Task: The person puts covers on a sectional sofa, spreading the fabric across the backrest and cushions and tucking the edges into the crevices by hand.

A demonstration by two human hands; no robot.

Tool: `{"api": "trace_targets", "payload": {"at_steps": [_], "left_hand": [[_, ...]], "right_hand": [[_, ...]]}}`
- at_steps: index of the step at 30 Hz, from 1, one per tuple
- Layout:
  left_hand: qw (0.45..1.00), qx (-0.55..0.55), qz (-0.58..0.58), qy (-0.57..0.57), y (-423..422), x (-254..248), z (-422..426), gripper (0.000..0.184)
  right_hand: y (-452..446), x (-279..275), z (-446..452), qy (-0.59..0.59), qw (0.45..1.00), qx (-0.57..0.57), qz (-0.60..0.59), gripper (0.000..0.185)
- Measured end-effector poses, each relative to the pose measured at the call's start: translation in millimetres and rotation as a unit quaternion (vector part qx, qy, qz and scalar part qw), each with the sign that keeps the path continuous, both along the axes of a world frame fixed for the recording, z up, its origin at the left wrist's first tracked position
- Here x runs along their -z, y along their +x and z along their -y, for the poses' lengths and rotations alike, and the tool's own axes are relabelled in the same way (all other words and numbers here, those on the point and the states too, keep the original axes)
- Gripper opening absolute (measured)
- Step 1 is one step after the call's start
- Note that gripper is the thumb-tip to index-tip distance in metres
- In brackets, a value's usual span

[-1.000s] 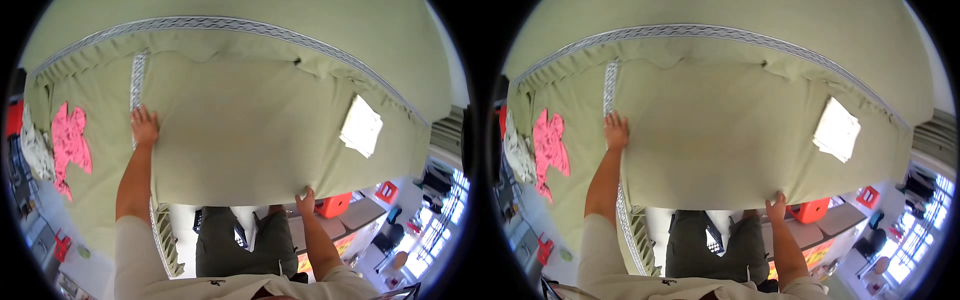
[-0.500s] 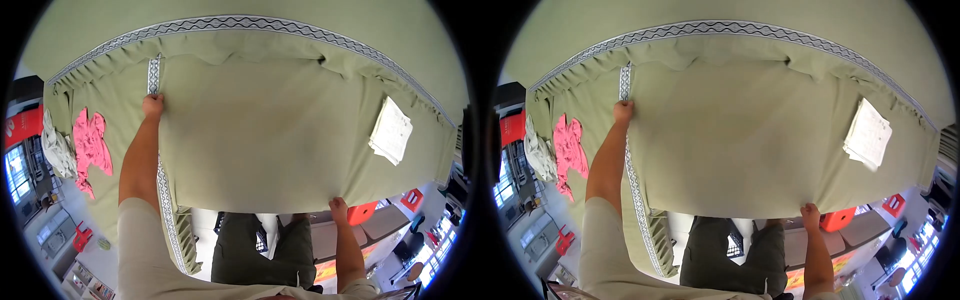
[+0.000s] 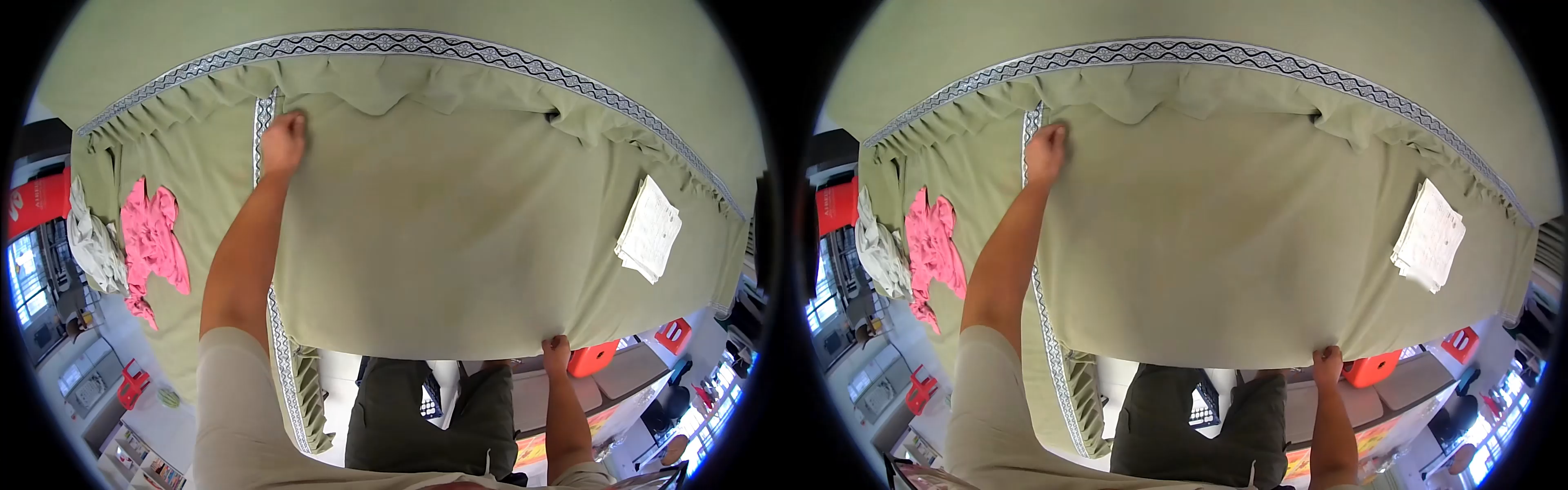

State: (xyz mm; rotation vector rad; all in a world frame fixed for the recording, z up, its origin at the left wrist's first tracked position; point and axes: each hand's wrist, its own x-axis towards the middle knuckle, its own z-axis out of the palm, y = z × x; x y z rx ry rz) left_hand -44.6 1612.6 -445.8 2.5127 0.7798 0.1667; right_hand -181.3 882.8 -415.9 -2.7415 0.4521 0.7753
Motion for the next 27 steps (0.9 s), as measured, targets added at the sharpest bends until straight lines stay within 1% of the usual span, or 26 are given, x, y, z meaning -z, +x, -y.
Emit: {"api": "trace_targets", "payload": {"at_steps": [1,4,6,8,9,10,11,12,13,14,15,16,17,18,19,20,21,22,23,25,26,27], "left_hand": [[0.999,0.030,-0.031,-0.028,7.0,0.8,9.0,0.040],[0.992,0.035,-0.025,0.119,8.1,32.4,24.0,0.057],[0.989,-0.003,-0.040,0.142,7.8,46.3,19.9,0.062],[0.989,-0.002,-0.055,0.140,9.5,57.8,7.5,0.066],[0.990,0.010,-0.061,0.123,8.9,60.8,-1.9,0.067],[0.994,0.064,-0.045,0.080,5.9,65.6,-15.9,0.069],[0.997,0.060,0.010,-0.042,-5.7,82.0,-33.3,0.066],[0.990,0.013,0.013,-0.140,-9.2,70.5,-29.1,0.064],[0.994,0.034,0.021,-0.105,-28.4,94.8,-45.2,0.062],[0.995,0.081,0.005,-0.059,-46.7,94.7,-49.4,0.060],[0.992,0.097,-0.063,0.042,-65.1,92.6,-46.9,0.059],[0.989,0.084,-0.103,0.062,-83.9,87.6,-39.0,0.060],[0.984,0.057,-0.144,0.091,-106.0,78.0,-22.5,0.062],[0.980,0.060,-0.155,0.107,-137.2,78.8,-14.2,0.063],[0.977,0.028,-0.193,0.090,-166.4,76.3,-3.2,0.064],[0.972,0.005,-0.227,0.057,-200.1,76.8,5.7,0.065],[0.960,-0.016,-0.279,-0.001,-233.5,72.2,15.8,0.066],[0.928,-0.070,-0.351,-0.107,-289.3,43.9,43.7,0.067],[0.916,-0.070,-0.380,-0.107,-313.9,12.0,79.1,0.067],[0.879,-0.094,-0.464,-0.054,-361.5,-40.3,151.9,0.075],[0.872,-0.112,-0.466,-0.095,-373.6,-71.4,193.2,0.075],[0.863,-0.131,-0.469,-0.136,-385.9,-102.6,234.5,0.076]], "right_hand": [[-0.2,1.6,1.4,-0.006,1.000,-0.004,-0.004,0.026],[-0.9,4.1,5.0,-0.023,0.999,-0.010,-0.021,0.028],[2.3,1.5,1.6,-0.035,0.999,-0.006,-0.034,0.030],[-2.9,4.6,3.3,-0.023,1.000,-0.014,0.014,0.030],[-3.8,5.7,6.7,-0.026,0.999,0.018,-0.018,0.033],[1.9,-2.7,2.9,-0.023,0.999,0.014,-0.044,0.038],[5.3,-7.8,0.6,-0.047,0.998,-0.009,-0.048,0.040],[17.3,-20.8,-9.2,-0.049,0.996,-0.007,-0.069,0.039],[20.4,-17.9,0.3,-0.041,0.997,-0.041,-0.047,0.038],[33.8,-23.5,-0.2,-0.024,0.999,0.014,-0.018,0.039],[50.3,-26.0,1.2,0.001,0.998,0.064,0.010,0.040],[68.1,-19.2,12.2,0.053,0.987,0.140,0.050,0.038],[85.0,-10.5,21.8,0.109,0.967,0.214,0.088,0.038],[108.8,-11.3,22.6,0.220,0.912,0.320,0.131,0.041],[137.3,-12.3,25.0,0.327,0.831,0.416,0.170,0.044],[163.5,-5.7,39.8,0.381,0.773,0.482,0.158,0.044],[191.1,1.6,53.7,0.432,0.706,0.542,0.143,0.045],[233.2,-6.0,57.6,0.419,0.647,0.624,0.128,0.042],[263.5,-18.6,58.7,0.394,0.590,0.696,0.111,0.038],[282.4,-5.6,70.9,0.527,0.504,0.672,0.125,0.038],[289.8,3.9,79.3,0.589,0.455,0.655,0.128,0.038],[296.2,17.3,92.2,0.570,0.477,0.658,0.120,0.037]]}}
